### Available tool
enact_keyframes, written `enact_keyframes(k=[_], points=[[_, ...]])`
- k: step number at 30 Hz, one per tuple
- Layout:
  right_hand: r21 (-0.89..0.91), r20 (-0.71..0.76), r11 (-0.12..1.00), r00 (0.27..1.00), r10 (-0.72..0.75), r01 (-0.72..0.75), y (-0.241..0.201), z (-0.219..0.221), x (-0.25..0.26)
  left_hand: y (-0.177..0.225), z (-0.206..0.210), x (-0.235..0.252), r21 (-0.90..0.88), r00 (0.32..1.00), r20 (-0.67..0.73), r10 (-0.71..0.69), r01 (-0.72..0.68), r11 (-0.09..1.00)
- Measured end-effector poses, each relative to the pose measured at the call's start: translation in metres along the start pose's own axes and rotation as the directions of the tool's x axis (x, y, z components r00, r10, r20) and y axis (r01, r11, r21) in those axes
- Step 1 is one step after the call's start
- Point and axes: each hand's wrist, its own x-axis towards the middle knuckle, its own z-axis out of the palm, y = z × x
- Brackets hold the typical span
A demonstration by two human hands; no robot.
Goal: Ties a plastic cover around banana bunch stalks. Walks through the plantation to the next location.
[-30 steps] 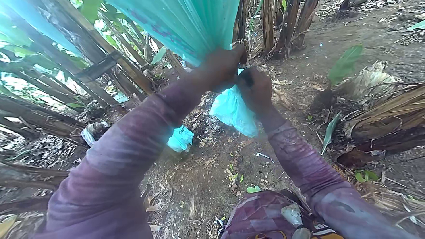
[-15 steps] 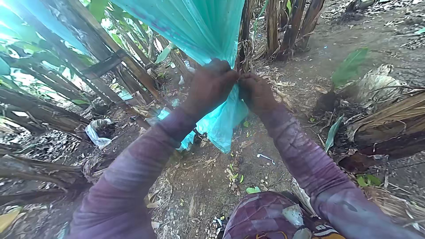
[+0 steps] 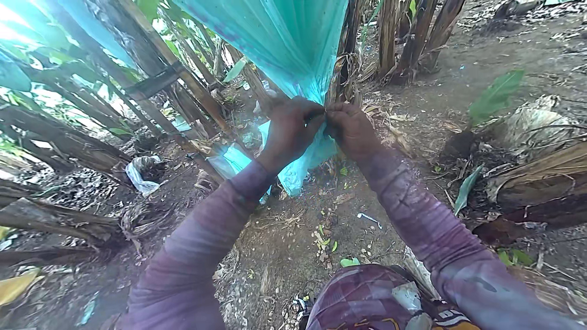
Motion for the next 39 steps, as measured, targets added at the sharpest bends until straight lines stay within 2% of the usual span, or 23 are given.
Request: enact_keyframes(k=[4, 8, 14, 20, 31, 39], points=[[-0.043, 0.008, 0.999, 1.000, 0.002, -0.002, 0.002, -0.001, 0.001, -0.003, 0.007, -0.004, 0.043, 0.997, -0.067, 0.029, -0.026, 0.999], [-0.082, 0.015, 0.997, 1.000, 0.018, -0.017, 0.005, -0.003, 0.002, -0.001, 0.013, -0.004, 0.055, 0.998, -0.059, 0.039, -0.036, 0.998], [-0.051, 0.001, 0.998, 0.999, 0.036, -0.036, 0.007, -0.004, 0.004, -0.011, 0.013, -0.008, -0.073, 0.998, -0.058, -0.011, 0.006, 0.997], [-0.062, 0.016, 0.998, 1.000, 0.022, -0.021, 0.015, -0.007, 0.007, -0.025, 0.022, -0.014, -0.087, 0.996, -0.079, -0.035, 0.028, 0.996], [-0.168, 0.043, 0.986, 0.999, -0.008, 0.015, 0.018, -0.012, 0.012, -0.030, 0.019, -0.007, 0.011, 0.999, -0.031, -0.027, 0.028, 1.000], [-0.203, 0.023, 0.979, 1.000, -0.005, 0.009, 0.021, -0.016, 0.011, -0.026, 0.031, -0.004, 0.095, 0.997, -0.053, -0.055, 0.060, 0.994]])
